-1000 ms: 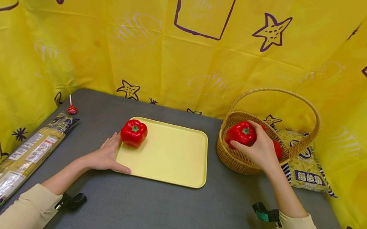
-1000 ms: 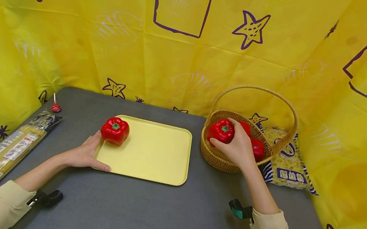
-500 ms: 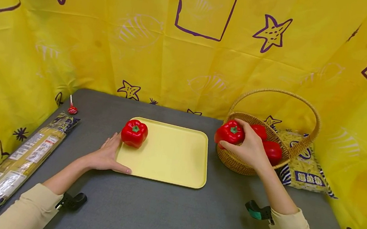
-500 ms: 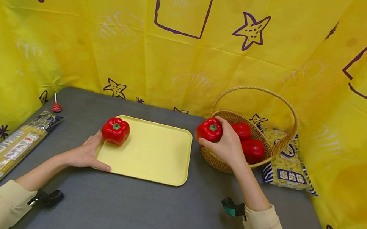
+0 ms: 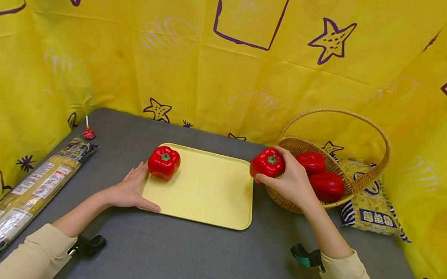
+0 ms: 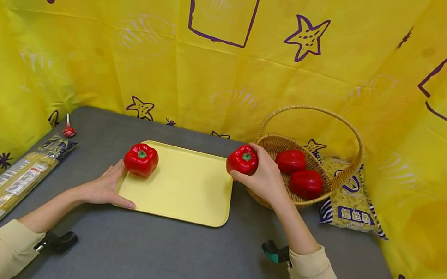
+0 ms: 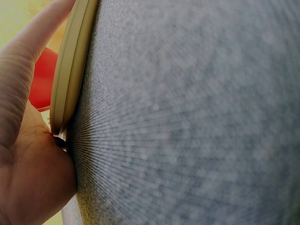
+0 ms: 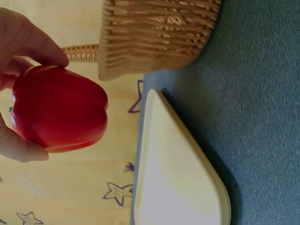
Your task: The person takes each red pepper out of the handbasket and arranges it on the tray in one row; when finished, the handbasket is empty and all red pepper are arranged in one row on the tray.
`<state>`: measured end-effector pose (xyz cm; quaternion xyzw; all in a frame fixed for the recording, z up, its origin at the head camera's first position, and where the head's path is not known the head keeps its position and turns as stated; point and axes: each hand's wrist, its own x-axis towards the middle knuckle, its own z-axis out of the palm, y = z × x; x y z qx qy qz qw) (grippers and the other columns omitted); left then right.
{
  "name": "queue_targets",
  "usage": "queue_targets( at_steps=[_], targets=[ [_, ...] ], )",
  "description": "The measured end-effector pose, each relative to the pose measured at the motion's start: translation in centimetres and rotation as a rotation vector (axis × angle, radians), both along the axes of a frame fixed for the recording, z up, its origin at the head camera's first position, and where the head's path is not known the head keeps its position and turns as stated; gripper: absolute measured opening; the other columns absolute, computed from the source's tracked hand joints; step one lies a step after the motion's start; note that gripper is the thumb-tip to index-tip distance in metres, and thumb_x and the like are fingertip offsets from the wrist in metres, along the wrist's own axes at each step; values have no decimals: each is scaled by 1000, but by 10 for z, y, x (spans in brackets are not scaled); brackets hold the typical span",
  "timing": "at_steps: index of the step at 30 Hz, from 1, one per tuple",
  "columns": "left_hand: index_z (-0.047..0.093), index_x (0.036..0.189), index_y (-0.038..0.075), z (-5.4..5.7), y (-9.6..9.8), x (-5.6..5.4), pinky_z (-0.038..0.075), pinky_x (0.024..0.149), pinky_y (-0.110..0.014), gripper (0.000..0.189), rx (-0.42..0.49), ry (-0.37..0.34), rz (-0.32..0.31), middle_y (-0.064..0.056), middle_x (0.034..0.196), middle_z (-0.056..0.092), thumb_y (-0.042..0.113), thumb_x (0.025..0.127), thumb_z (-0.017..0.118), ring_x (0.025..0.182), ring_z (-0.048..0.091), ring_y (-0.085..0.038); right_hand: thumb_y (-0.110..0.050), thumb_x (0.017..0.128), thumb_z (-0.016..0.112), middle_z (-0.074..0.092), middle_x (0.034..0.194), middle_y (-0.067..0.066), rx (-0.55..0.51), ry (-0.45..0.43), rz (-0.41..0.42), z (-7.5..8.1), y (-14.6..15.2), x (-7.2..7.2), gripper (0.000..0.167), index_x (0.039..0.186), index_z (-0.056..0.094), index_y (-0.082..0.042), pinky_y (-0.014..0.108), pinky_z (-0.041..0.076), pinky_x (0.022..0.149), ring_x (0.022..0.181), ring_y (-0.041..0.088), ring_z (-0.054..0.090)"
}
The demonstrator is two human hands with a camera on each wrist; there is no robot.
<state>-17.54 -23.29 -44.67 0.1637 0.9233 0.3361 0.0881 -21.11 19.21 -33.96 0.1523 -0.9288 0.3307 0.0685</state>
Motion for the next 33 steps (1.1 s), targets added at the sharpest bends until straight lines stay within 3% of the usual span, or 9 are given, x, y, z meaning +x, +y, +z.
queue_targets(
  at_steps=[33],
  targets=[
    [3, 152, -5, -1, 0, -1, -1, 109, -68, 131, -4, 9, 1, -31, 157, 5, 51, 66, 85, 142, -3, -52, -31, 72, 86, 55, 132, 12, 15, -66, 148, -37, -53, -3, 85, 141, 43, -5, 45, 52, 90, 113, 29, 58]
  ],
)
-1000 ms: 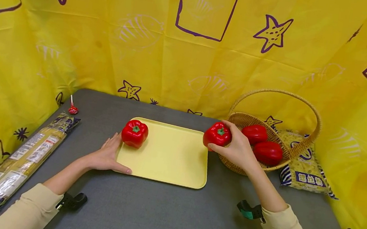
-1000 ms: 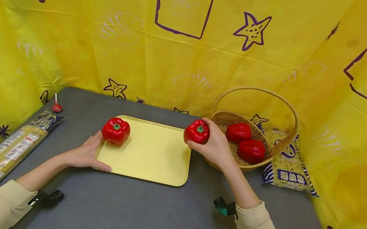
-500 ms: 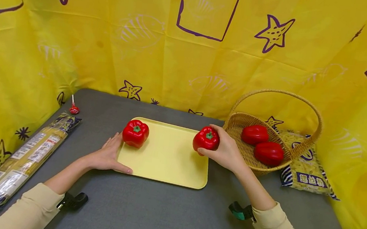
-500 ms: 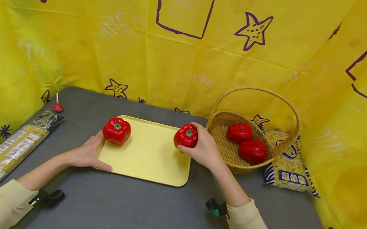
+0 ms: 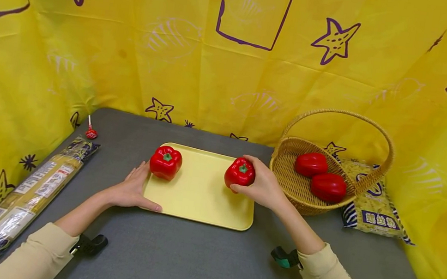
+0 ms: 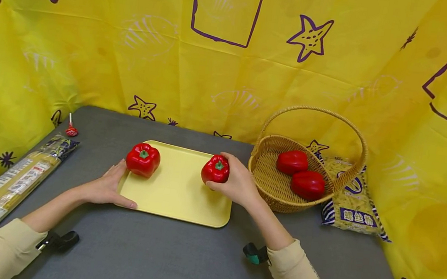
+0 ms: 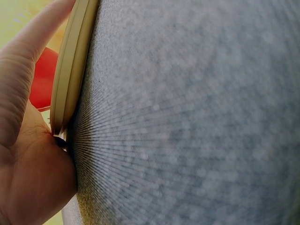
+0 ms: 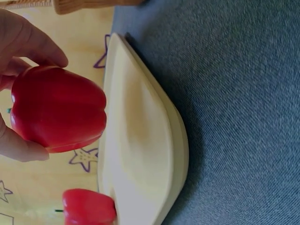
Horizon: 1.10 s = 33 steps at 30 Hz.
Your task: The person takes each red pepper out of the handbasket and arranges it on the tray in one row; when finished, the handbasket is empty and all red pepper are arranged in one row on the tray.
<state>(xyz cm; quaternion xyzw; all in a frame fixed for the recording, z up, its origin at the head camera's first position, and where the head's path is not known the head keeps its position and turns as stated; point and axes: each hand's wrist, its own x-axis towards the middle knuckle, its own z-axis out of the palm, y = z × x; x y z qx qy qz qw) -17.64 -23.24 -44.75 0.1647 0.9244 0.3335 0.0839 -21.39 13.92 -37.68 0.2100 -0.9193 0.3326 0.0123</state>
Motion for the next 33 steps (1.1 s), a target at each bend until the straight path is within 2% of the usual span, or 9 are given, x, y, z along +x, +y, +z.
queue_targets(
  at_steps=[16, 23, 33],
  targets=[
    [3, 152, -5, 1, 0, 1, -1, 109, -68, 131, 4, 5, -4, -31, 157, 5, 50, 67, 85, 142, -3, -53, -33, 72, 86, 54, 133, 10, 10, -24, 28, -9, -23, 1, 85, 142, 44, -9, 43, 51, 91, 115, 27, 56],
    [2, 153, -4, 1, -1, 1, -2, 109, -68, 131, 5, -12, -1, -30, 157, 4, 49, 67, 85, 142, -4, -52, -33, 72, 86, 53, 133, 12, 12, -17, 51, -11, -32, 1, 87, 143, 43, -6, 44, 49, 94, 118, 27, 53],
    [3, 152, -6, 3, 0, 2, -1, 109, -68, 132, 4, 0, -1, -32, 156, 4, 48, 66, 86, 142, -3, -53, -31, 72, 87, 56, 131, 11, -32, -12, 84, -16, -47, -2, 86, 141, 44, -3, 40, 51, 92, 116, 25, 56]
  ],
)
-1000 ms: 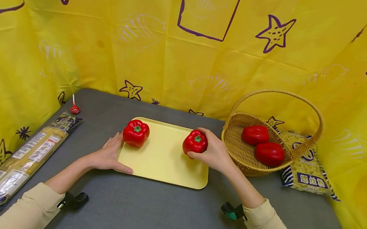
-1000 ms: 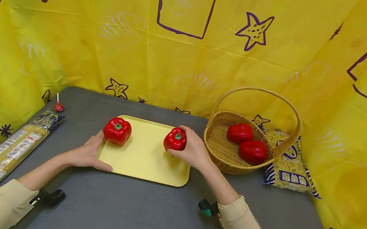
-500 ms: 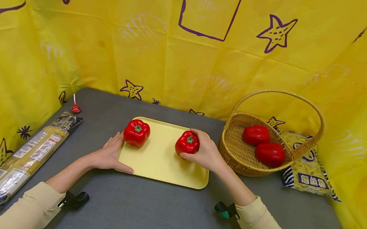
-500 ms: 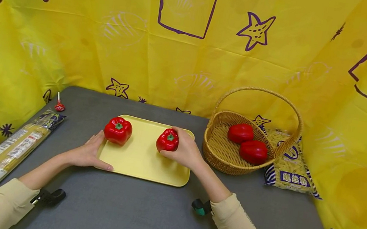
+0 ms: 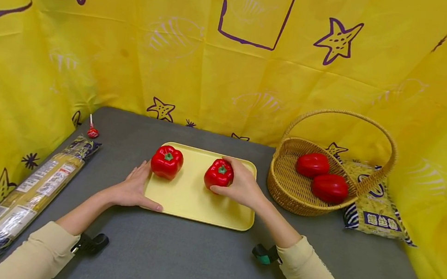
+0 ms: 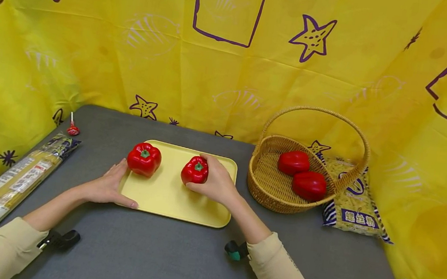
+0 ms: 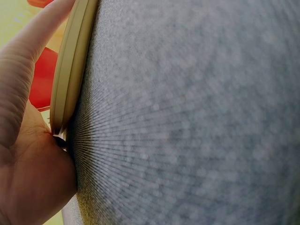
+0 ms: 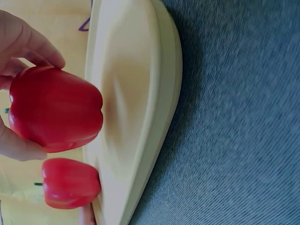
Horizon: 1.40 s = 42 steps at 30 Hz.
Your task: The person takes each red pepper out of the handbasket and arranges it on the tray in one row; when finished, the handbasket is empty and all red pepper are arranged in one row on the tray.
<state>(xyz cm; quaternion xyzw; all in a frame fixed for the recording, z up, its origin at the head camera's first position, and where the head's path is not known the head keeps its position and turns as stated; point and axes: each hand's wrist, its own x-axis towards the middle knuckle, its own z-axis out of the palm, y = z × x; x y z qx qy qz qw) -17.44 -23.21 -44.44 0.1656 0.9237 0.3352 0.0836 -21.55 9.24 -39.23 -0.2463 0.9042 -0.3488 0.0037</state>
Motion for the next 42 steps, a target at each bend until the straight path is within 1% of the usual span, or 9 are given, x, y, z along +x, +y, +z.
queue_targets(
  at_steps=[11, 21, 26, 30, 36, 42],
  targets=[
    [3, 152, -6, 1, 2, 0, -1, 109, -68, 132, 3, 4, -4, -32, 156, 5, 47, 66, 87, 141, -3, -53, -32, 73, 87, 55, 133, 9, -1, -16, 22, -2, -17, -2, 88, 143, 42, -4, 39, 49, 95, 117, 24, 56],
    [2, 153, -4, -1, 2, -2, -3, 110, -67, 131, -8, -14, 6, -31, 157, 3, 50, 67, 85, 142, -5, -51, -30, 73, 86, 56, 131, 9, -18, -1, 55, -3, -27, -4, 84, 141, 44, -5, 38, 48, 96, 117, 23, 56],
    [2, 153, -4, 0, 1, -1, -2, 109, -68, 131, -8, -7, 3, -31, 157, 4, 50, 67, 85, 142, -4, -53, -30, 73, 86, 56, 131, 8, -23, -7, 73, -5, -32, -6, 84, 141, 44, -5, 36, 49, 95, 116, 22, 56],
    [3, 153, -5, 1, 1, -1, -1, 108, -69, 131, -6, -3, 3, -32, 156, 5, 49, 66, 86, 141, -3, -54, -30, 73, 87, 55, 131, 7, -17, -13, 82, -5, -35, -6, 85, 141, 43, -6, 36, 49, 95, 116, 21, 56],
    [2, 153, -4, -1, 1, -1, -2, 109, -68, 132, -7, -13, 12, -30, 157, 4, 51, 66, 85, 142, -4, -52, -30, 73, 86, 55, 133, 8, 0, -6, 95, -5, -41, -6, 85, 142, 43, -7, 37, 48, 96, 118, 22, 55],
    [2, 153, -4, -1, 1, -1, -3, 109, -68, 131, -2, -15, 12, -30, 157, 4, 49, 67, 86, 142, -5, -52, -31, 73, 86, 55, 133, 7, 13, -3, 115, -5, -47, -7, 84, 142, 43, -7, 36, 47, 97, 119, 21, 53]
  ],
)
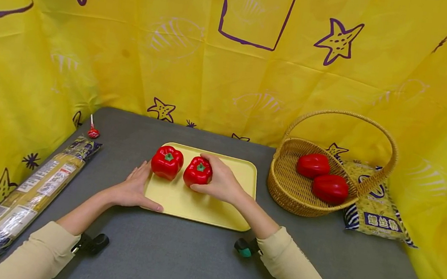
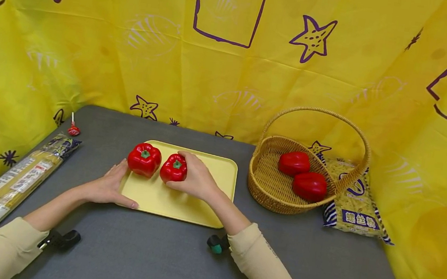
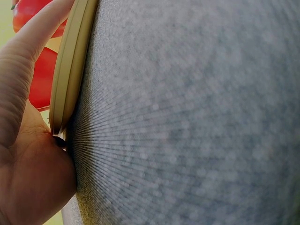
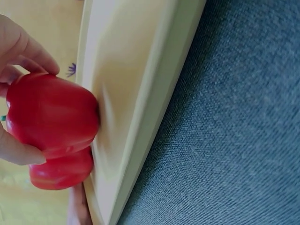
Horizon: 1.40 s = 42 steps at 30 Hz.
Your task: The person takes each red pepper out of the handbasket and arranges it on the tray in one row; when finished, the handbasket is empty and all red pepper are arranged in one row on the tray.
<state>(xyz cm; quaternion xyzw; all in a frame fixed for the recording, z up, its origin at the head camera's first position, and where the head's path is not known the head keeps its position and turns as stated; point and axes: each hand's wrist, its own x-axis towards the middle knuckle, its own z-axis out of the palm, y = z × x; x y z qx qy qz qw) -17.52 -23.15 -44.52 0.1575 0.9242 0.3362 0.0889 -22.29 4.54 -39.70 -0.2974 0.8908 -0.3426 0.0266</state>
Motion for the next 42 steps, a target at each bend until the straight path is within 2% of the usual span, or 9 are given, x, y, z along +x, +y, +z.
queue_targets(
  at_steps=[14, 26, 33, 42],
  targets=[
    [3, 153, -4, 1, 0, 1, -1, 108, -69, 131, 11, 15, -17, -32, 156, 5, 47, 66, 87, 141, -3, -54, -32, 75, 84, 52, 138, 6, 29, -13, 28, 0, -9, -1, 85, 144, 41, -8, 37, 45, 100, 125, 21, 50],
    [3, 153, -3, -1, -1, -1, -2, 109, -68, 131, 2, 10, -7, -31, 157, 5, 51, 67, 85, 142, -4, -52, -35, 77, 83, 50, 141, 7, 27, -4, 45, -3, -10, -1, 87, 146, 38, -7, 37, 42, 104, 128, 21, 47],
    [4, 153, -3, 0, 1, 0, -1, 108, -69, 131, 18, 38, -17, -32, 156, 6, 49, 66, 86, 141, -2, -54, -43, 78, 80, 45, 146, 5, 31, 1, 19, -3, -3, 1, 90, 149, 35, -10, 41, 39, 107, 133, 21, 43],
    [2, 154, -2, -2, 0, 0, 0, 109, -68, 133, 12, 44, -17, -31, 157, 5, 51, 65, 86, 142, -3, -53, -42, 82, 77, 52, 140, 9, -30, 73, 2, -1, 18, 2, 76, 142, 47, -8, 40, 47, 96, 118, 28, 54]
  ],
)
